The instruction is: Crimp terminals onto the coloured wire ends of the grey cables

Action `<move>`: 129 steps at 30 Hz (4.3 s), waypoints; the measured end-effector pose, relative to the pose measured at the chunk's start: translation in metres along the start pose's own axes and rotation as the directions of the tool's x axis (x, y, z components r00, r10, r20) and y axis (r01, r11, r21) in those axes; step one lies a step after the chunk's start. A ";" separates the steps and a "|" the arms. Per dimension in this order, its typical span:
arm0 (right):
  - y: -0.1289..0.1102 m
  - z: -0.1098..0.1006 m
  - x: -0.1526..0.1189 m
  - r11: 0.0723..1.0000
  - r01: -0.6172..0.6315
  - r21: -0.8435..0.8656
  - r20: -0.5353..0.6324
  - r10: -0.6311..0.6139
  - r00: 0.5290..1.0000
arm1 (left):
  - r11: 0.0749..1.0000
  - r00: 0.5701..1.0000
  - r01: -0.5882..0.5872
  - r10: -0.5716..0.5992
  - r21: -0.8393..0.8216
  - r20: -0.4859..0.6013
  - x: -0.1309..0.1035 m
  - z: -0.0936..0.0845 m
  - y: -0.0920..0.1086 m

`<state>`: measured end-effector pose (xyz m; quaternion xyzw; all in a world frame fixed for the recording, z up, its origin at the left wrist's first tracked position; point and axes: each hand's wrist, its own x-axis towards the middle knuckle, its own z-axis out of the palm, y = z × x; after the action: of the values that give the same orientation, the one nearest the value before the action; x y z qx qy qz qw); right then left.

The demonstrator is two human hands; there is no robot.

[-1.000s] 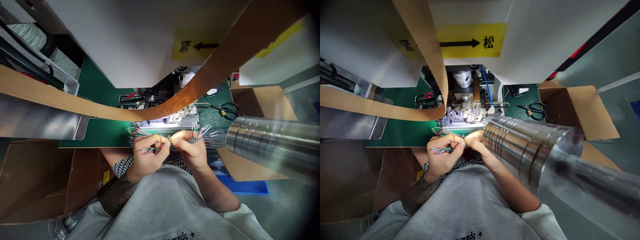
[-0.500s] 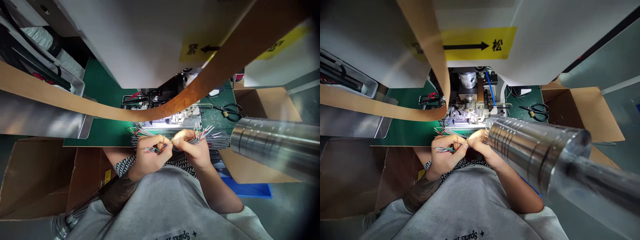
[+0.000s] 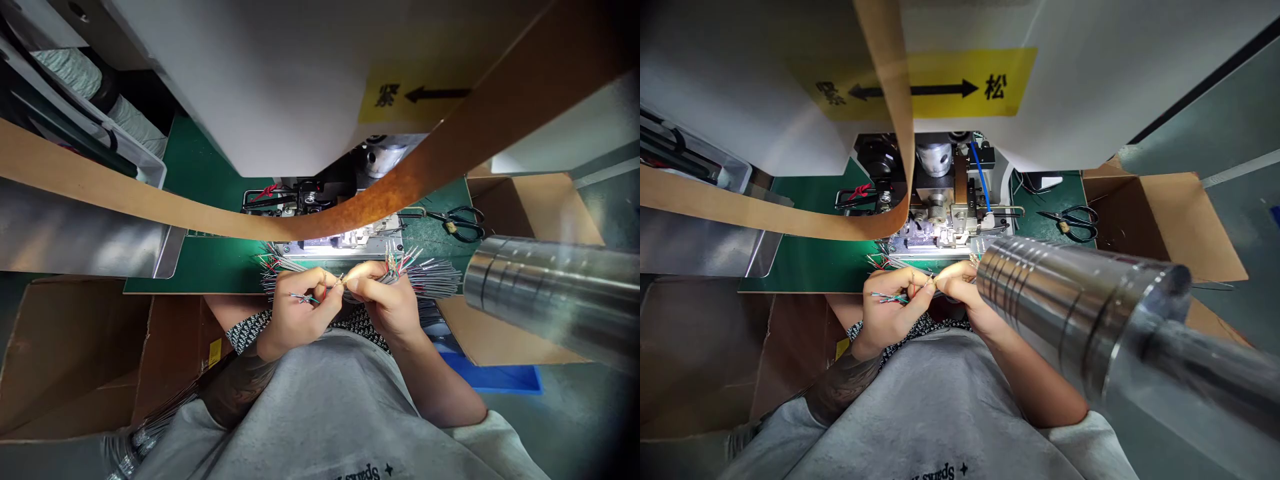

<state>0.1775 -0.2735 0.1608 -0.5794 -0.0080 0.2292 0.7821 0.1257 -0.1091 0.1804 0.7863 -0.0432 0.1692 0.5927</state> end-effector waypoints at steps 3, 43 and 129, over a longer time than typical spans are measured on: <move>-0.001 0.001 0.000 0.999 -0.033 0.002 -0.013 0.034 0.999 | 1.000 1.000 -0.002 0.002 -0.012 -0.005 0.001 0.001 0.001; -0.013 0.009 0.005 0.958 -0.208 0.199 -0.047 0.221 0.974 | 0.996 0.996 0.050 -0.056 -0.070 -0.076 0.004 0.017 0.001; 0.004 0.004 -0.002 0.994 0.003 0.106 0.118 -0.016 0.993 | 0.959 0.983 0.179 -0.165 -0.218 0.081 0.000 -0.002 -0.002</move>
<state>0.1733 -0.2698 0.1584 -0.5224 -0.0451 0.2595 0.8110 0.1264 -0.1068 0.1786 0.7200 -0.0121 0.0866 0.6884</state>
